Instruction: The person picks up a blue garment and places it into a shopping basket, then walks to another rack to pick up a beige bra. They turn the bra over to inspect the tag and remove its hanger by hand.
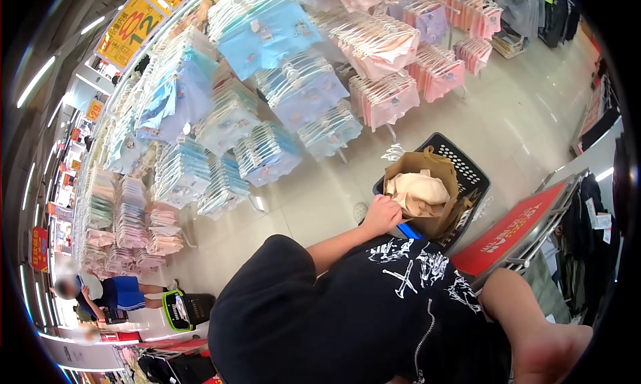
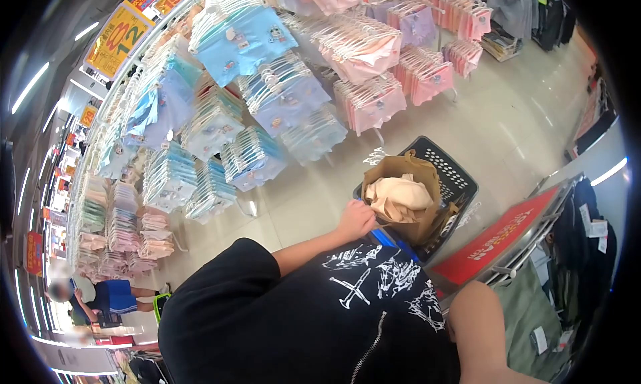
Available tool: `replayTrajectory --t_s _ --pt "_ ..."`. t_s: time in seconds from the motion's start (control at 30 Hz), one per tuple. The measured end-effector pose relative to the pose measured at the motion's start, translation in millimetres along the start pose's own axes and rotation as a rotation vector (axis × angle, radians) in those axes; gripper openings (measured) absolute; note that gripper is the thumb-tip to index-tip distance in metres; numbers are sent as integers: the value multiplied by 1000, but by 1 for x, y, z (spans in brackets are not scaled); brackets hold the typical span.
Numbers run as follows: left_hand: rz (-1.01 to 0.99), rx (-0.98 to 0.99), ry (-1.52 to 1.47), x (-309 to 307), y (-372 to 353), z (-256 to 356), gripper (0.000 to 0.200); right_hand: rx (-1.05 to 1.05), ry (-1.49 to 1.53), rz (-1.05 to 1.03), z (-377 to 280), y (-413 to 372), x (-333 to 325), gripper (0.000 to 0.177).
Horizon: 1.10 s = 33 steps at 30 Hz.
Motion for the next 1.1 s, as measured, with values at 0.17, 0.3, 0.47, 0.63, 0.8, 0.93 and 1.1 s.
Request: replayTrajectory --t_s 0.17,0.3,0.47,0.63,0.8,0.93,1.1 --pt "-19 1 25 -1 4 2 14 -124 -186 -62 -10 11 -4 7" --pt "-27 -5 36 -2 4 4 14 -177 -229 -132 -11 18 -8 12" --pt "-17 -6 20 -2 4 3 13 -313 -592 -364 -29 37 -15 17" --pt "-23 -6 10 3 4 -2 12 -425 -692 -484 -40 52 -18 11" --pt "-20 15 32 3 5 0 11 -351 -722 -538 -65 73 -14 20" --pt "-24 9 37 5 5 -2 12 -206 -619 -522 -56 70 -14 18" --pt "-30 7 48 4 7 -1 11 98 -410 -483 -40 61 -10 15"
Point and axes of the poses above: each hand's wrist, its own y-axis towards the middle knuckle, its own x-axis out of the palm, z = x × y, the point moved 3 cm from there along y, towards the middle knuckle, and after that the axes turned 14 degrees about -y, right-handed, at the moved point
